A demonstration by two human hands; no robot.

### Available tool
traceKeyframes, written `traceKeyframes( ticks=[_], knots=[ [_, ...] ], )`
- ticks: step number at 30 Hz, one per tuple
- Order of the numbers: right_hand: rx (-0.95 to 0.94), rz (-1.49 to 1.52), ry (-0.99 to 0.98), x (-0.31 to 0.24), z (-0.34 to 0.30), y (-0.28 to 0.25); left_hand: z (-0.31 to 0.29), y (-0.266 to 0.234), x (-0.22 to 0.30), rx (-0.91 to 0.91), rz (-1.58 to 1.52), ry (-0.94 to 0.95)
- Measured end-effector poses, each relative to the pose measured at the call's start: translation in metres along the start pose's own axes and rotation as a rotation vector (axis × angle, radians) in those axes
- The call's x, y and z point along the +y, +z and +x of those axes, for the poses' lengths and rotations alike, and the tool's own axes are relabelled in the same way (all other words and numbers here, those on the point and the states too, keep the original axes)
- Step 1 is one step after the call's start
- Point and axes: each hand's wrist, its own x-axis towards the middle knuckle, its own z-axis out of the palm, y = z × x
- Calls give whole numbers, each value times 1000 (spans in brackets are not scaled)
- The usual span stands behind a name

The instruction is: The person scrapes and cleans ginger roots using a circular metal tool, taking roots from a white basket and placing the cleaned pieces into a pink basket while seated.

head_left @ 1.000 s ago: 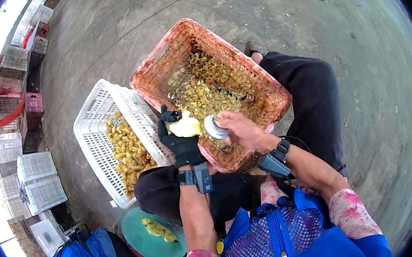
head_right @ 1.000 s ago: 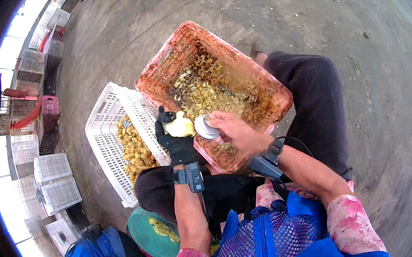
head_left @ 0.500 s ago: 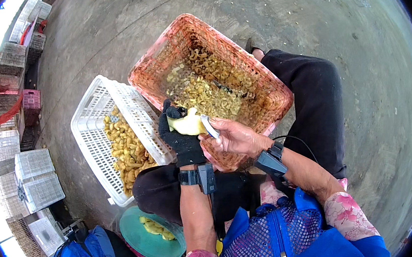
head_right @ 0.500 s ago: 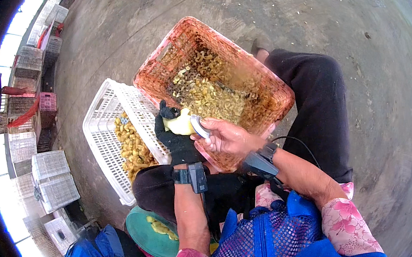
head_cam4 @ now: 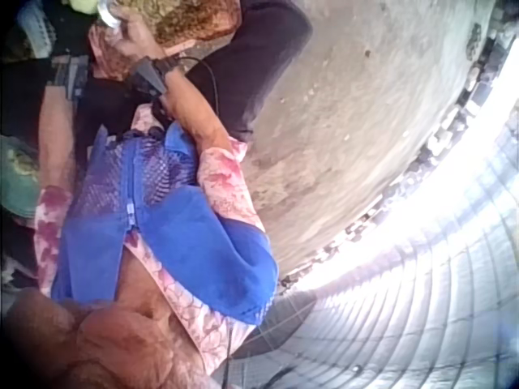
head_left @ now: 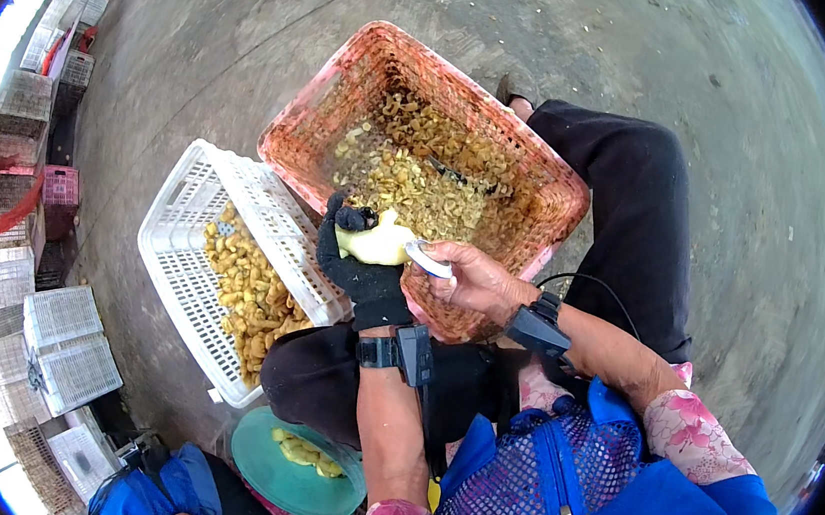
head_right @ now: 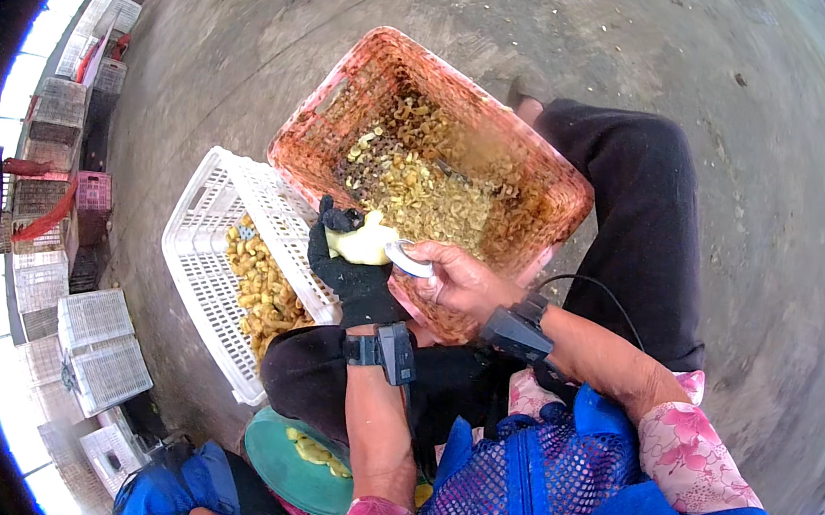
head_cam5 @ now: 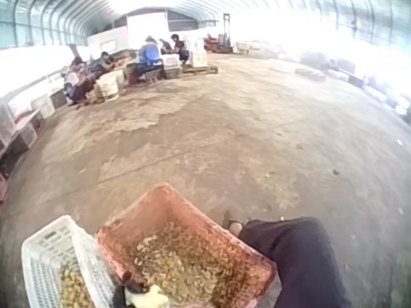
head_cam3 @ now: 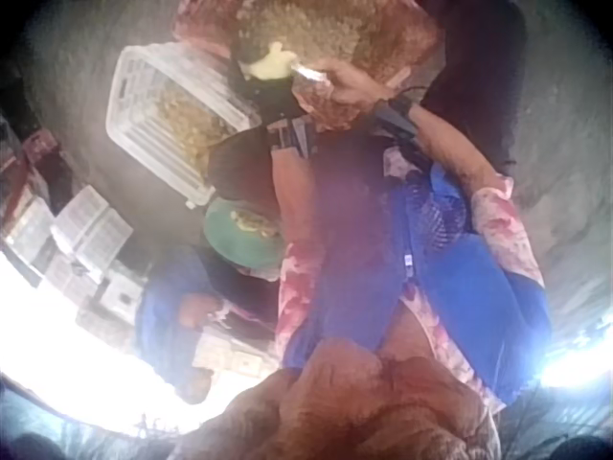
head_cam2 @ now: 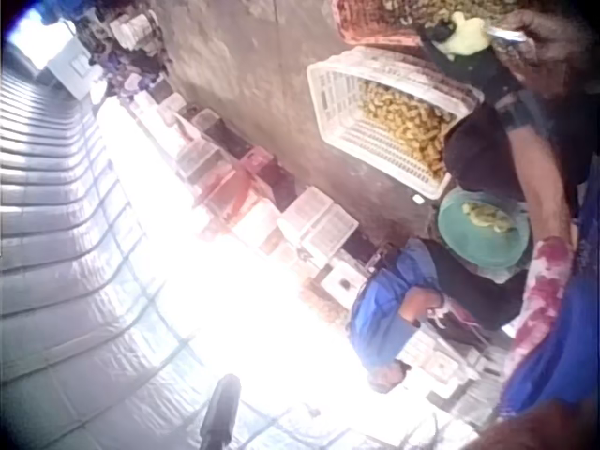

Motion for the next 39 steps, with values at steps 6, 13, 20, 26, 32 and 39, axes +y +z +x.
traceKeyframes(
  ticks=[6, 13, 20, 26, 32, 39],
  knots=[
    [-305, -29, -87, -15, -18, -1, 2, -2, 1, 59, -200, -44],
    [170, -915, -244, -57, -20, -11, 5, -12, 4, 40, -286, -114],
    [121, -1307, -472, -38, -13, 5, 1, 0, 8, 80, -161, -32],
    [12, -1335, -455, -35, -17, 18, 5, 0, 5, 47, -14, 32],
    [68, -1518, -412, -37, -21, 33, -5, 14, 2, 118, 52, 43],
    [27, -1725, -538, -38, -22, 22, -6, 13, -3, 30, 117, 107]
  ],
)
